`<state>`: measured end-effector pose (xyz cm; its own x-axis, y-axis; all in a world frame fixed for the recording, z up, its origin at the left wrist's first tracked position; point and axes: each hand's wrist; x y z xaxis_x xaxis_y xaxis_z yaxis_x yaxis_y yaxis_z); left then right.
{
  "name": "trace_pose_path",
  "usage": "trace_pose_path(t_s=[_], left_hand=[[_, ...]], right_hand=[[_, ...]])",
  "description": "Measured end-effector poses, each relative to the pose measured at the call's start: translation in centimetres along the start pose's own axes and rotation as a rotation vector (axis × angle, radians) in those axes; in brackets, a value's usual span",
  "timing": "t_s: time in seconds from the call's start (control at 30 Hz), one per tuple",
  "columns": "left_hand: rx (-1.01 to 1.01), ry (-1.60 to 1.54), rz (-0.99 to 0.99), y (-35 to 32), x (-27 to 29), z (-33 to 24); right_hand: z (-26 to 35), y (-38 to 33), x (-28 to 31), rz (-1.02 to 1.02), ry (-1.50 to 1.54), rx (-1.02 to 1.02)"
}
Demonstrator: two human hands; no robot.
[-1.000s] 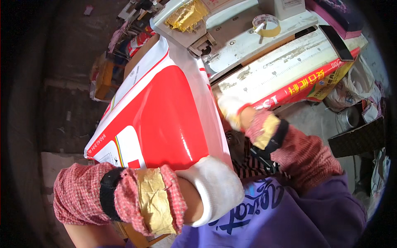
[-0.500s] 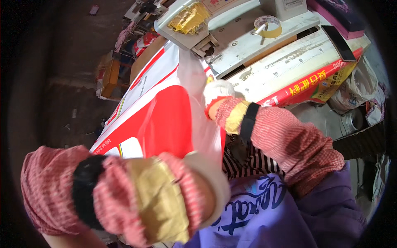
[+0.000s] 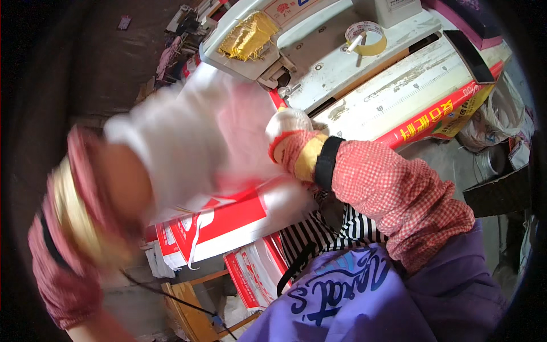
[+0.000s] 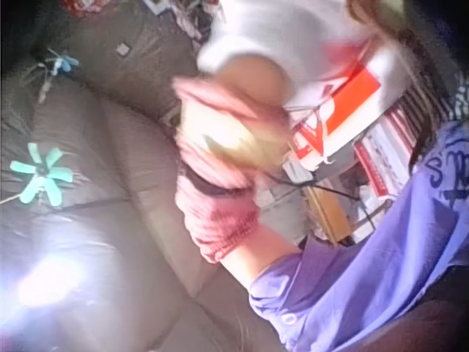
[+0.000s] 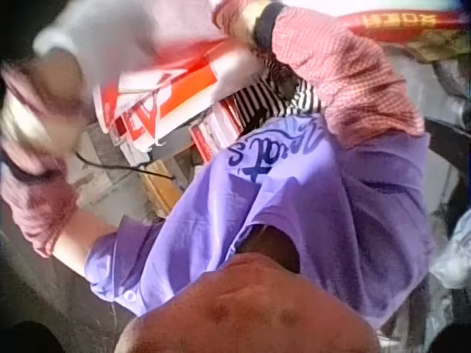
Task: The person is using an industrial machine to seal plastic bags.
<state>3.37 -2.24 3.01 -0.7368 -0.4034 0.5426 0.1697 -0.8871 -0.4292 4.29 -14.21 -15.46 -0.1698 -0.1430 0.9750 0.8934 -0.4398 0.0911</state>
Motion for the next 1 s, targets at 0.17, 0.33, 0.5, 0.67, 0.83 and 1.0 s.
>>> trace_pose_path(t_s=[0.17, 0.33, 0.5, 0.67, 0.83, 1.0], left_hand=[[-0.652, -0.168, 0.428, 3.2, 2.3, -6.1], [-0.679, -0.187, 0.173, 5.9, 2.6, -5.4], [-0.843, -0.298, -0.101, 9.0, -0.9, 0.5], [-0.719, -0.225, -0.08, 11.6, 0.4, 10.2], [-0.945, -0.352, -0.392, 3.5, 1.2, -1.4], [-0.804, -0.424, -0.154, 8.8, -3.1, -3.0]], right_hand=[[-0.1, 0.3, 0.1, -0.041, 0.058, -0.444], [-0.8, 0.6, -0.8, 0.053, -0.035, -0.433], [-0.4, 1.1, -3.7, 0.028, -0.015, -0.337], [-0.5, 1.2, -5.5, 0.005, -0.001, -0.234], [-1.2, -0.5, -5.5, -0.323, 0.224, -0.533], [-3.9, 1.3, -6.5, -0.376, 0.331, -0.412]])
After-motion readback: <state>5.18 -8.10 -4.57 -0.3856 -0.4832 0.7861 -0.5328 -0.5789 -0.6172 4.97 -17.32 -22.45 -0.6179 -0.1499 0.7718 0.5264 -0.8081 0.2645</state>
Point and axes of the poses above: each hand's wrist, its own y-axis towards the middle knuckle, its own x-axis out of the back of the hand, z = x × y, and after that the axes turned 3 degrees about x, right-handed
